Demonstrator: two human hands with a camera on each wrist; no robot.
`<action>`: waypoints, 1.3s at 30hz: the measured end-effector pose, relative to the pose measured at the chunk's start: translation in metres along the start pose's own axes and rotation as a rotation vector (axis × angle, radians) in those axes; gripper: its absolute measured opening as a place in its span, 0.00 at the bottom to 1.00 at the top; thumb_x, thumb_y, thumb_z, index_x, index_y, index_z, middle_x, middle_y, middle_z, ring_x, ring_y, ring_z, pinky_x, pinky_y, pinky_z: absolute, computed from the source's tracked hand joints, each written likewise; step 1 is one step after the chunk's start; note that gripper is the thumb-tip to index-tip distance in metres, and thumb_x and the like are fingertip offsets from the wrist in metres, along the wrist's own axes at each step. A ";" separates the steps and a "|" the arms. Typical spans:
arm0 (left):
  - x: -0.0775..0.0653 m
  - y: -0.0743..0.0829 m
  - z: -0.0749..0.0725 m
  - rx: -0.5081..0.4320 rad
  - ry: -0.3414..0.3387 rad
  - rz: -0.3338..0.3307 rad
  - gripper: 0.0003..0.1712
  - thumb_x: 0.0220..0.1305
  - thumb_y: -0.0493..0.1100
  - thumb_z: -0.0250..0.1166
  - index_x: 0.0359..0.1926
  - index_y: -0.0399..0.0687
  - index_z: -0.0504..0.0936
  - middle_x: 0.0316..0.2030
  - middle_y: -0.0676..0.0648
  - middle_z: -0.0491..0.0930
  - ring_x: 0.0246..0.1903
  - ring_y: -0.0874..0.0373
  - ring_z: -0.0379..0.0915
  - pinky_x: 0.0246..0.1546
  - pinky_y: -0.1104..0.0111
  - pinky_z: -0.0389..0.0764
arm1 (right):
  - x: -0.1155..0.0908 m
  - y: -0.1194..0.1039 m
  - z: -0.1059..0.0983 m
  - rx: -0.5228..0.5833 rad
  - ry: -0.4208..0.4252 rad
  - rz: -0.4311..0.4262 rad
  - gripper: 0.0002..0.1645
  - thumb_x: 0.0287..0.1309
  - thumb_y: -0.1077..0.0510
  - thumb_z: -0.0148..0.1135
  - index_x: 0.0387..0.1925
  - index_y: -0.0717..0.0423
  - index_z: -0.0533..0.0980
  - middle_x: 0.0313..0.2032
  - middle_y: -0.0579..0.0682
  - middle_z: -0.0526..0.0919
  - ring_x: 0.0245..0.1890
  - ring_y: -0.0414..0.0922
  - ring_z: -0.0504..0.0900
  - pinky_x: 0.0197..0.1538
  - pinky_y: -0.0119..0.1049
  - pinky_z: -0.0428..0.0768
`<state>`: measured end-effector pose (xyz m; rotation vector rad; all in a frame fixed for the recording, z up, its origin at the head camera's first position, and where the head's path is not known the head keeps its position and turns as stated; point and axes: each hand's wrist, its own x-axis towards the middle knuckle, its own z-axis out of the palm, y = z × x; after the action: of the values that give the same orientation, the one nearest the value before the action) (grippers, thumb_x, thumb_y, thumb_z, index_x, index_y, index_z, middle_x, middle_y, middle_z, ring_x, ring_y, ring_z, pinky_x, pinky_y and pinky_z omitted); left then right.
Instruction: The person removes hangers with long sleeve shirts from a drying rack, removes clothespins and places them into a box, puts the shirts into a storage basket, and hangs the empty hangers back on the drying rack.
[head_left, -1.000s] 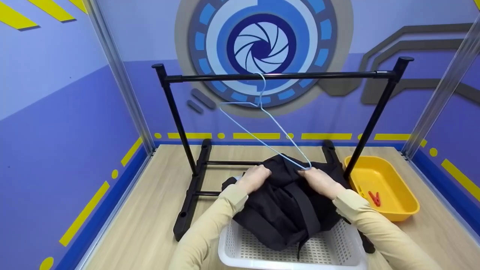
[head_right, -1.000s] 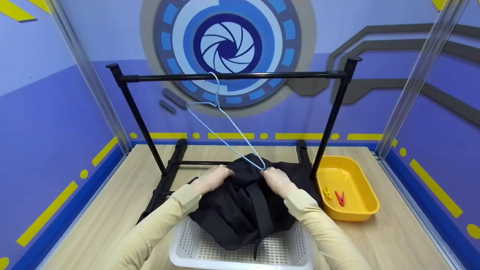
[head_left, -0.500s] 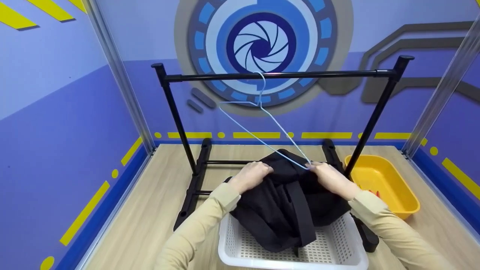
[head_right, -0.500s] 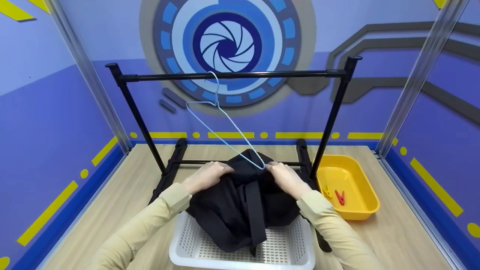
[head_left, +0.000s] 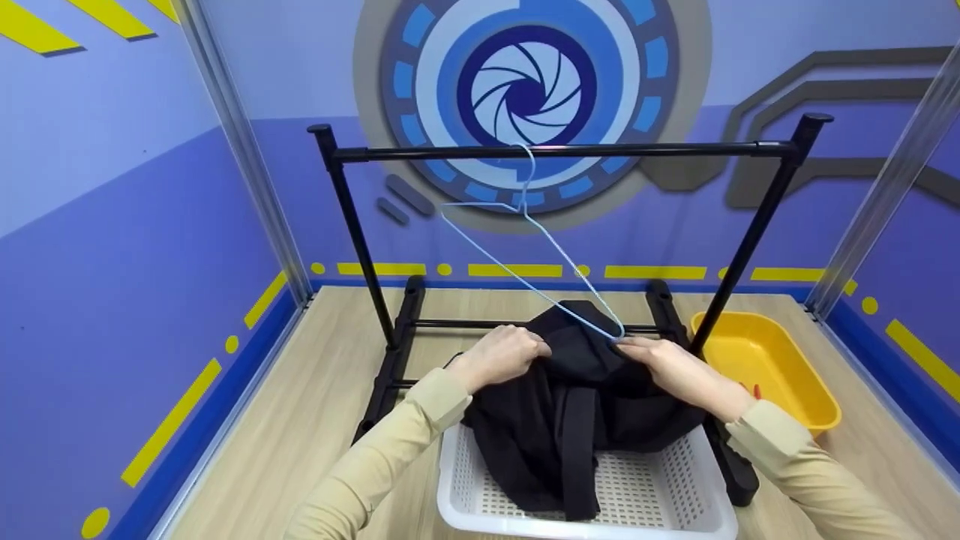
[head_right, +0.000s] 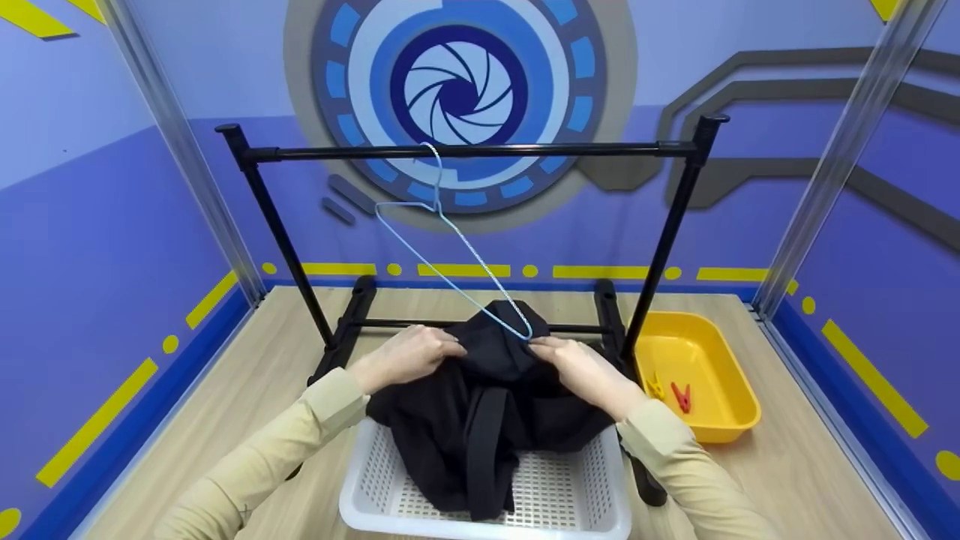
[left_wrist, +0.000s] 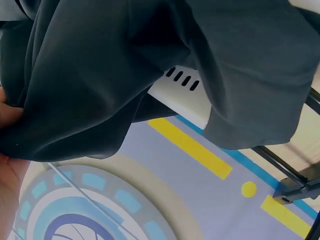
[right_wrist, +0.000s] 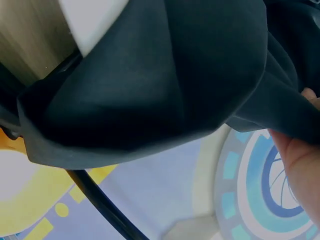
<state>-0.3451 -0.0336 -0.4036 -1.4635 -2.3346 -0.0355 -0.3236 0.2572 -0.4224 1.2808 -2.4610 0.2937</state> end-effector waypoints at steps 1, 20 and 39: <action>0.000 0.001 -0.001 0.007 0.012 0.010 0.16 0.49 0.27 0.57 0.33 0.49 0.83 0.31 0.54 0.80 0.31 0.58 0.76 0.29 0.68 0.74 | 0.000 -0.002 -0.001 0.007 -0.007 -0.007 0.31 0.39 0.85 0.46 0.48 0.68 0.74 0.48 0.58 0.75 0.47 0.54 0.74 0.44 0.43 0.73; -0.001 0.033 -0.011 0.224 0.062 0.171 0.07 0.50 0.34 0.59 0.22 0.51 0.77 0.22 0.55 0.74 0.23 0.60 0.72 0.19 0.68 0.71 | 0.006 -0.043 -0.005 0.093 -0.114 -0.193 0.33 0.47 0.78 0.50 0.56 0.55 0.71 0.52 0.50 0.74 0.50 0.45 0.73 0.45 0.39 0.72; -0.019 0.062 0.014 -0.047 -0.255 0.231 0.12 0.47 0.32 0.62 0.28 0.56 0.83 0.24 0.59 0.77 0.21 0.63 0.72 0.24 0.73 0.72 | 0.006 -0.066 0.027 0.435 -0.405 -0.258 0.22 0.55 0.71 0.57 0.51 0.54 0.75 0.46 0.43 0.78 0.43 0.33 0.74 0.43 0.25 0.70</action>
<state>-0.2886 -0.0183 -0.4343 -1.8476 -2.3526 0.1693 -0.2781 0.2056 -0.4437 1.9905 -2.5977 0.5734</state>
